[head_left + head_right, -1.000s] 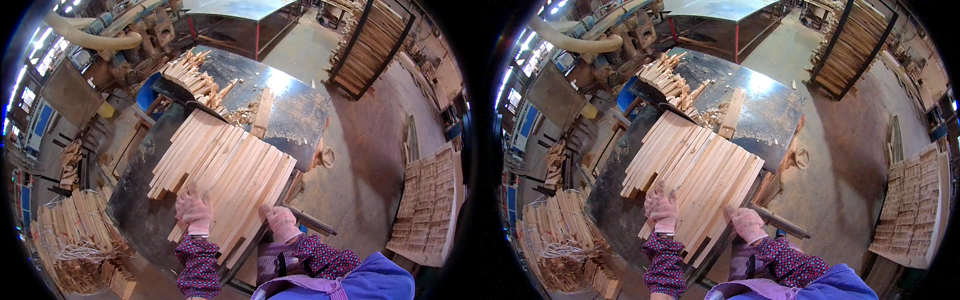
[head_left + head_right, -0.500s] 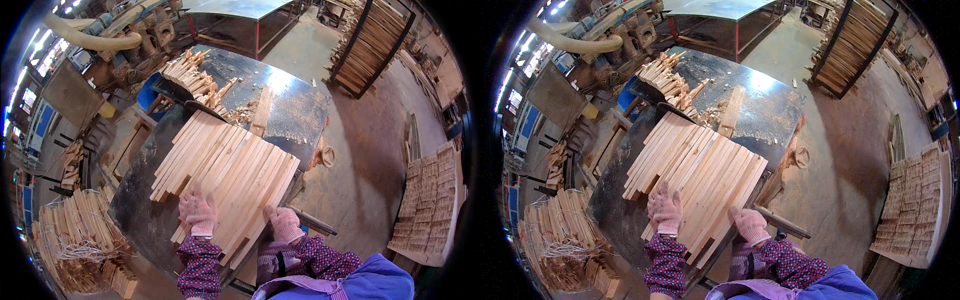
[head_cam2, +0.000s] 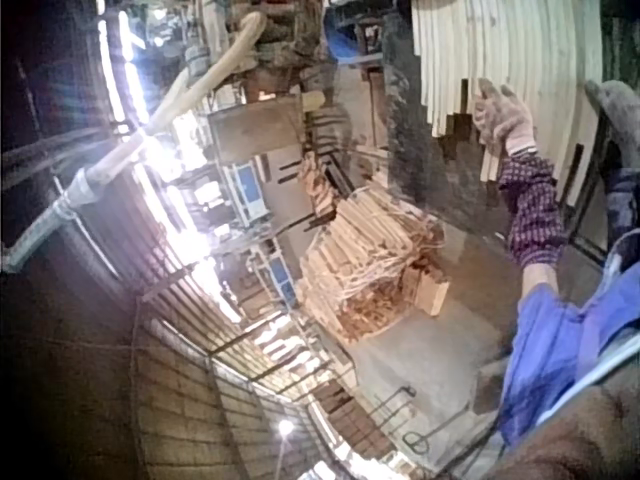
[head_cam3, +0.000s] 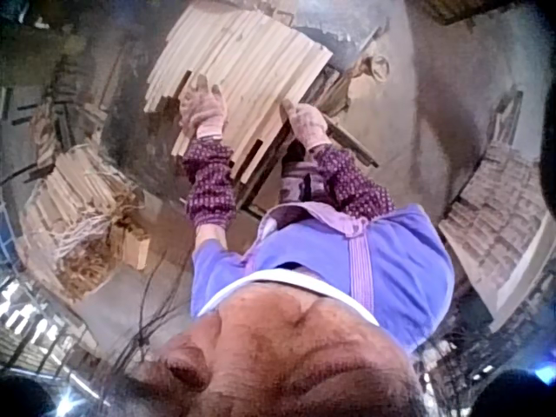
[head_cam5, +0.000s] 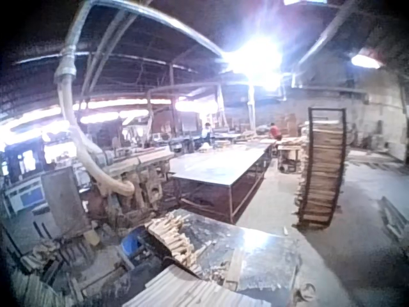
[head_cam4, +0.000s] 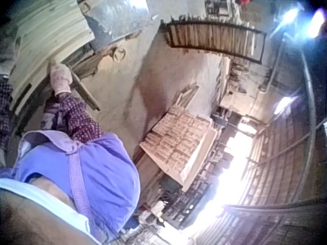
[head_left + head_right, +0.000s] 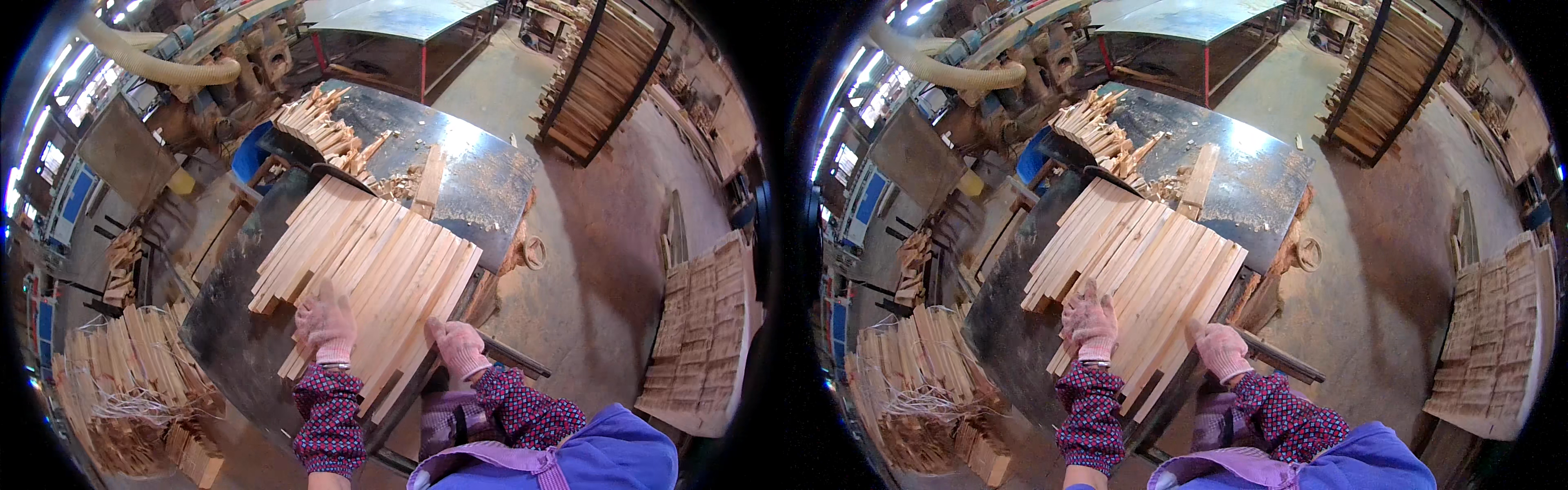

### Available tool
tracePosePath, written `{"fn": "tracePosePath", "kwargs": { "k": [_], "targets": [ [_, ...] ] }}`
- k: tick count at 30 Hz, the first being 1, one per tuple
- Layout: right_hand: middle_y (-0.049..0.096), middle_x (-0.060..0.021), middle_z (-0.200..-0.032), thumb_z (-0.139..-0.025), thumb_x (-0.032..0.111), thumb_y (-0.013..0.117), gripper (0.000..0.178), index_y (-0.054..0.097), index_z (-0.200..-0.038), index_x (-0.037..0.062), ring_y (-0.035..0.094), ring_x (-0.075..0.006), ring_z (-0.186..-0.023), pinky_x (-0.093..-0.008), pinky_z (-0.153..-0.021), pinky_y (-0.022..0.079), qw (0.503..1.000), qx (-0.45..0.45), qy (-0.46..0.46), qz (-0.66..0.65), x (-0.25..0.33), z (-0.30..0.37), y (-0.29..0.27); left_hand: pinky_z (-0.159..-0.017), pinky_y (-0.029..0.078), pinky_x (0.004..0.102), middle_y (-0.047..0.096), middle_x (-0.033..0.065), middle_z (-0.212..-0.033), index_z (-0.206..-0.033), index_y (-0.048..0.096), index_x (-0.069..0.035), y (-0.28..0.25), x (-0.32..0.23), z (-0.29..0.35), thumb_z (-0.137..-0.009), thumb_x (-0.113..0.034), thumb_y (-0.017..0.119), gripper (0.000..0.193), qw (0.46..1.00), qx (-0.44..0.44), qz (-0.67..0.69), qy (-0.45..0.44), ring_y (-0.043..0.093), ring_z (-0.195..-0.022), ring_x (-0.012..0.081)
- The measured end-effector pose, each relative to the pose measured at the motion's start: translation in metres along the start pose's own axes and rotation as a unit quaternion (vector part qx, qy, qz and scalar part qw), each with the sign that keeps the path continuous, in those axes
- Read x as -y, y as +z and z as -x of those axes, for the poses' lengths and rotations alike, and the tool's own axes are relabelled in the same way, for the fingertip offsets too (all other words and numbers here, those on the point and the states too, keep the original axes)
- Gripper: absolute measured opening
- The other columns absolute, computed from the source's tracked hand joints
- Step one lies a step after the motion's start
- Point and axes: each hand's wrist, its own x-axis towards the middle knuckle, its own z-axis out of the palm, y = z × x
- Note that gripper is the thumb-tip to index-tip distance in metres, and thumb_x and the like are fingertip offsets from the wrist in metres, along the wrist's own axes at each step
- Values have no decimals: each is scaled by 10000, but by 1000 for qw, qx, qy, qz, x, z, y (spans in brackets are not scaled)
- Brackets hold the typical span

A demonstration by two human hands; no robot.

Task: The person gathers and stacks thin wooden slats on a metal workbench in a workshop. They repeatedly pick up bundles of slats, align them, and place them into a growing pile, occasionally adjusting the stack to ensure it is neat.

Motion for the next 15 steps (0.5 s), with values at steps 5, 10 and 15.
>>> {"fn": "tracePosePath", "kwargs": {
  "k": [5, 10, 15],
  "targets": [
    [663, -198, -820, -950, 582, 349, 659, 690, -804, 38, 634, -383, -855, -457, -776, 487, 982, 80, 139, -97, 35, -6, -40, -931, 398, 503, 539, 217, -1147, -1311, 453, -230, -21, -3, -4, -914, -412, 525, 442, 998, 52, 2, -34, 524, -1099, 385],
    [660, -245, -892, -945, 624, 313, 723, 686, -879, 9, 636, -415, -897, -460, -825, 484, 978, 156, 118, -66, 44, 5, -48, -923, 400, 489, 543, 211, -1132, -1327, 451, -240, -23, 0, -6, -910, -421, 532, 462, 999, 45, -6, -28, 538, -1081, 377],
    [665, -217, -811, -937, 620, 332, 702, 694, -828, 28, 644, -400, -877, -467, -781, 489, 976, 179, 89, -89, 51, 4, -41, -921, 400, 475, 545, 210, -1136, -1357, 449, -255, -22, 0, -7, -903, -441, 535, 498, 998, 49, -9, -29, 557, -1051, 368]
  ]
}}
